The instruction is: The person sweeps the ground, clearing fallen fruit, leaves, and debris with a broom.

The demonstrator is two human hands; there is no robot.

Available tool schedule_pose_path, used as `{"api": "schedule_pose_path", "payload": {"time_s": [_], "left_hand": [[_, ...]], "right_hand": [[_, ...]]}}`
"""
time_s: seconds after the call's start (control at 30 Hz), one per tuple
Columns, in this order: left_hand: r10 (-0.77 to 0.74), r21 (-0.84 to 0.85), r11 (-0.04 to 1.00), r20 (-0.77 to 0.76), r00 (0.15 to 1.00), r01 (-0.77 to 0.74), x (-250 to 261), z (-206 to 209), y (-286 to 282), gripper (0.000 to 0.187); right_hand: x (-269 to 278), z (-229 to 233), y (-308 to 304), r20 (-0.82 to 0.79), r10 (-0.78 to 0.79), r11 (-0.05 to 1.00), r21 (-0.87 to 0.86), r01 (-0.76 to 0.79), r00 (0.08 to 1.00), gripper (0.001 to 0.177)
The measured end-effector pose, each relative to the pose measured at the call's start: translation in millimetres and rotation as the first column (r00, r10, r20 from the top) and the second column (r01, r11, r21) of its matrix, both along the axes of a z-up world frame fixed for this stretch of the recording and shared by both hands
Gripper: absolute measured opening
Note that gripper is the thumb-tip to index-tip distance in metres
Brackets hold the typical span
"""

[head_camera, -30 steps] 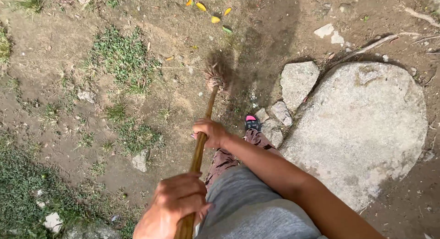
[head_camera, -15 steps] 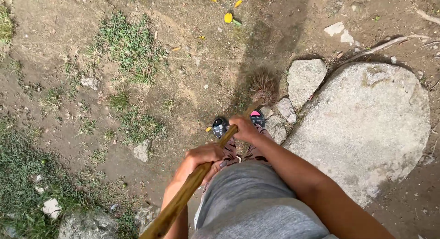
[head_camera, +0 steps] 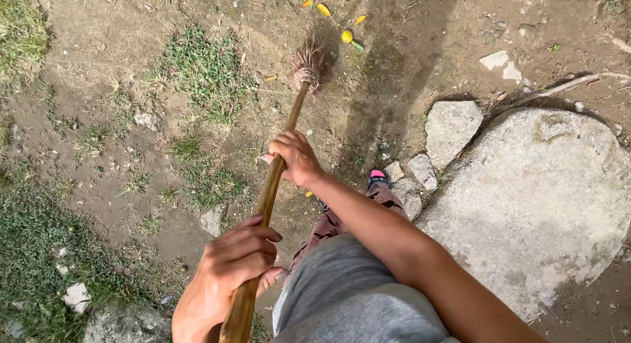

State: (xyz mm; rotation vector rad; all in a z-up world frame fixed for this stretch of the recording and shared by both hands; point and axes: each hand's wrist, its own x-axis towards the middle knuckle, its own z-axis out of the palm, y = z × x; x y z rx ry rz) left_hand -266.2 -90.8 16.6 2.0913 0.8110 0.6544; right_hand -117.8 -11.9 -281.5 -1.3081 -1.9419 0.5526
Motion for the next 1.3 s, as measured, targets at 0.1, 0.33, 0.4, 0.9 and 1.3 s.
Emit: {"api": "schedule_pose_path", "payload": {"time_s": [0.1, 0.33, 0.4, 0.9, 1.3], "left_hand": [[-0.004, -0.05, 0.999, 0.05, 0.999, 0.007, 1.3, -3.3, 8.0, 0.027], [-0.031, -0.237, 0.966, 0.296, 0.955, 0.105, 87.2, -144.7, 63.0, 0.014], [-0.033, -0.291, 0.947, 0.322, 0.946, 0.133, 108.3, -160.6, 66.6, 0.01], [0.01, -0.024, 1.0, -0.067, 0.998, -0.012, 127.4, 4.6, 163.0, 0.016], [0.12, -0.254, 0.966, 0.3, 0.946, -0.042, 195.5, -77.8, 237.6, 0.024]], "right_hand": [[25.3, -16.2, -4.3, -0.13, -0.008, 0.998, -0.067, 0.0, 0.992, 0.032], [149.7, -71.3, -29.6, 0.028, -0.152, 0.906, -0.395, 0.151, 0.988, 0.023], [173.5, -82.4, -37.4, 0.044, -0.17, 0.848, -0.503, 0.169, 0.984, 0.023], [110.0, 9.6, 154.0, -0.26, 0.084, 0.95, -0.27, -0.156, 0.962, 0.019], [238.6, -38.9, 157.8, 0.054, -0.149, 0.878, -0.453, 0.157, 0.987, 0.023]]}}
